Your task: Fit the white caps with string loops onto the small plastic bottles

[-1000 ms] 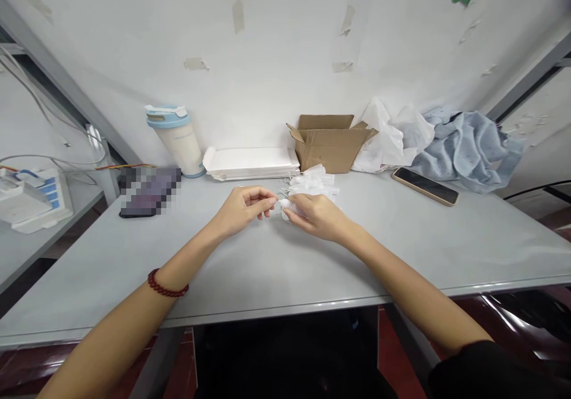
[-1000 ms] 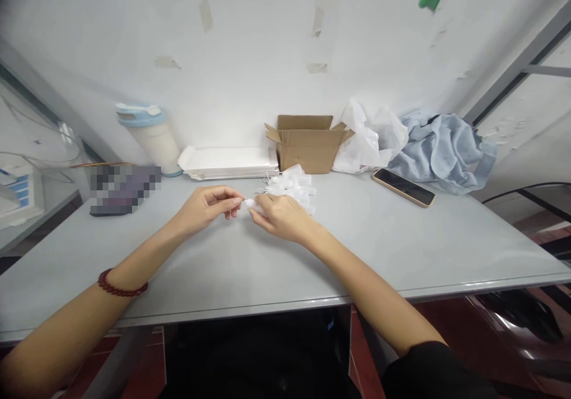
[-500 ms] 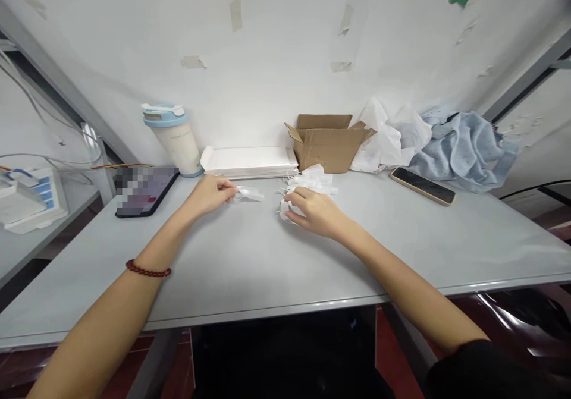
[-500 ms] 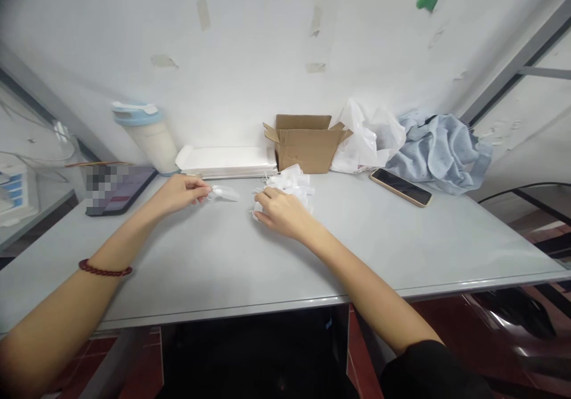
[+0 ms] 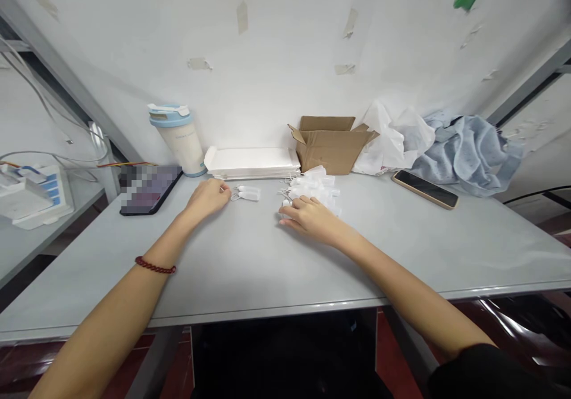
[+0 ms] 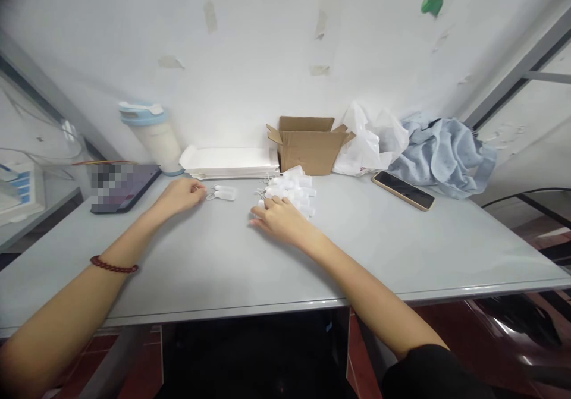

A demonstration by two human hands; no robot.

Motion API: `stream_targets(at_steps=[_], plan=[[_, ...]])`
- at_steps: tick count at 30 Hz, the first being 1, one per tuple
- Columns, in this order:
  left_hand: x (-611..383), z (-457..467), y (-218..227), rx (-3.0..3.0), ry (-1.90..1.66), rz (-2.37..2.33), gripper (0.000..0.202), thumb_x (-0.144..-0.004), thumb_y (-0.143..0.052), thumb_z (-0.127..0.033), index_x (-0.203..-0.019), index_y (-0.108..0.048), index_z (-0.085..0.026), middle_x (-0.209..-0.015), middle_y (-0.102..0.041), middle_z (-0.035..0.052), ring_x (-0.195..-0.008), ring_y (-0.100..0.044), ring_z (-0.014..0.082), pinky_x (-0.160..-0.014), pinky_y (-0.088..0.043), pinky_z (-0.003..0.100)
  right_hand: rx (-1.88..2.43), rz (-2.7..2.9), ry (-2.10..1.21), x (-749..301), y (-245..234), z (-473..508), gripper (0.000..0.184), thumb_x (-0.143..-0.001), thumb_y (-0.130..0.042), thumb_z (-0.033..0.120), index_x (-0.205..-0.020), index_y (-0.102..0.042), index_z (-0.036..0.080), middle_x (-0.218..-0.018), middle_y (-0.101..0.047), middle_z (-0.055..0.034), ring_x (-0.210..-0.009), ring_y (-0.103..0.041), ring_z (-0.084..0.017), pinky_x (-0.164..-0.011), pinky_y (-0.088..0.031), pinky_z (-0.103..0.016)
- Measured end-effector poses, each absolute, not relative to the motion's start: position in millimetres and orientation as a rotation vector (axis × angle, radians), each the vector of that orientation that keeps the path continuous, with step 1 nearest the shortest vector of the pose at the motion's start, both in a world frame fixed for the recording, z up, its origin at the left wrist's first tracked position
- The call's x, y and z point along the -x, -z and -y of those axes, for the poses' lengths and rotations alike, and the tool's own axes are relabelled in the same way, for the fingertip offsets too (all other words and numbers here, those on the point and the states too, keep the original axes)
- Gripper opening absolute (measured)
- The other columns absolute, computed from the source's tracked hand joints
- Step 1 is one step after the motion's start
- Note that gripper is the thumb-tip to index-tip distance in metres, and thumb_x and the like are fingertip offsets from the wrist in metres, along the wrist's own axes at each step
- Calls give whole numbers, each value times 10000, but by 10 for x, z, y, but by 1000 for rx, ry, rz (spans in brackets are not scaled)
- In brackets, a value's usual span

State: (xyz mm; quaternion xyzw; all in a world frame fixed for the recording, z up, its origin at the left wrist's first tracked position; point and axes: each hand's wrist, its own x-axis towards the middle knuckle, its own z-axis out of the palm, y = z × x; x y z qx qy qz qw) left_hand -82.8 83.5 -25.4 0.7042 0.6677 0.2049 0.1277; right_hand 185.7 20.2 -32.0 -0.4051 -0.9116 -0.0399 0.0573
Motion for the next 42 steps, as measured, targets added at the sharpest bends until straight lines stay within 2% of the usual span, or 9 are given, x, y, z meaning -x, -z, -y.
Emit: stream_targets(at_steps=[4,7,11,17,21,29,35,42], plan=[[800,-802,258,-2203,-525,-2078,238,-751,-490,-304,-820,-679,-177,-799,-708,101,-771,-630,279,-643,-422,299,1214,2757,133,-1821,367,-196,402,-951,-407,447,-1139,-613,157,-930,-620,-133,-892,-537,-234,-767,-362,-335],[746,-757,213,-2201,-475,-2107,282,-786,-449,-306,-867,-683,-172,-854,-714,103,-808,-639,282,-701,-443,324,1252,2764,154,-1796,377,-188,413,-951,-399,453,-1119,-618,145,-946,-621,-142,-909,-536,-244,-774,-363,-342],[682,-703,166,-2202,-519,-2103,294,-794,-433,-285,-904,-681,-172,-851,-716,94,-803,-646,280,-710,-452,338,1275,2752,138,-1799,356,-192,359,-963,-398,386,-1108,-615,140,-946,-619,-145,-895,-537,-241,-770,-372,-344],[577,-632,149,-2222,-609,-2042,271,-798,-442,-288,-873,-677,-176,-831,-717,86,-775,-645,270,-701,-447,338,1174,2513,52,-1867,328,-252,238,-920,-500,284,-1097,-597,159,-967,-617,-130,-889,-542,-235,-776,-410,-343],[469,-560,121,-2206,-711,-1814,265,-804,-464,-330,-830,-671,-166,-795,-709,71,-735,-641,237,-693,-450,322,1055,2261,-61,-1902,296,-278,173,-917,-477,233,-1044,-577,172,-898,-635,-93,-806,-566,-203,-757,-428,-334],[308,-425,47,-1880,-754,-1299,309,-811,-518,-421,-833,-643,-139,-733,-666,43,-590,-603,146,-572,-465,256,1024,1869,-281,-1908,192,-244,138,-888,-515,303,-966,-554,196,-806,-617,-22,-671,-515,-137,-654,-423,-279],[283,-401,49,-1806,-711,-1262,333,-830,-522,-439,-877,-656,-138,-746,-656,39,-588,-585,133,-561,-459,253,1067,1747,-421,-1904,144,-214,155,-879,-533,329,-944,-566,192,-709,-585,4,-642,-495,-123,-602,-398,-254],[283,-406,56,-1770,-743,-1227,304,-815,-579,-431,-872,-656,-143,-722,-636,22,-586,-572,122,-569,-467,247,1085,1734,-449,-1906,130,-194,166,-875,-542,343,-942,-570,193,-701,-589,4,-648,-495,-121,-555,-366,-236]])
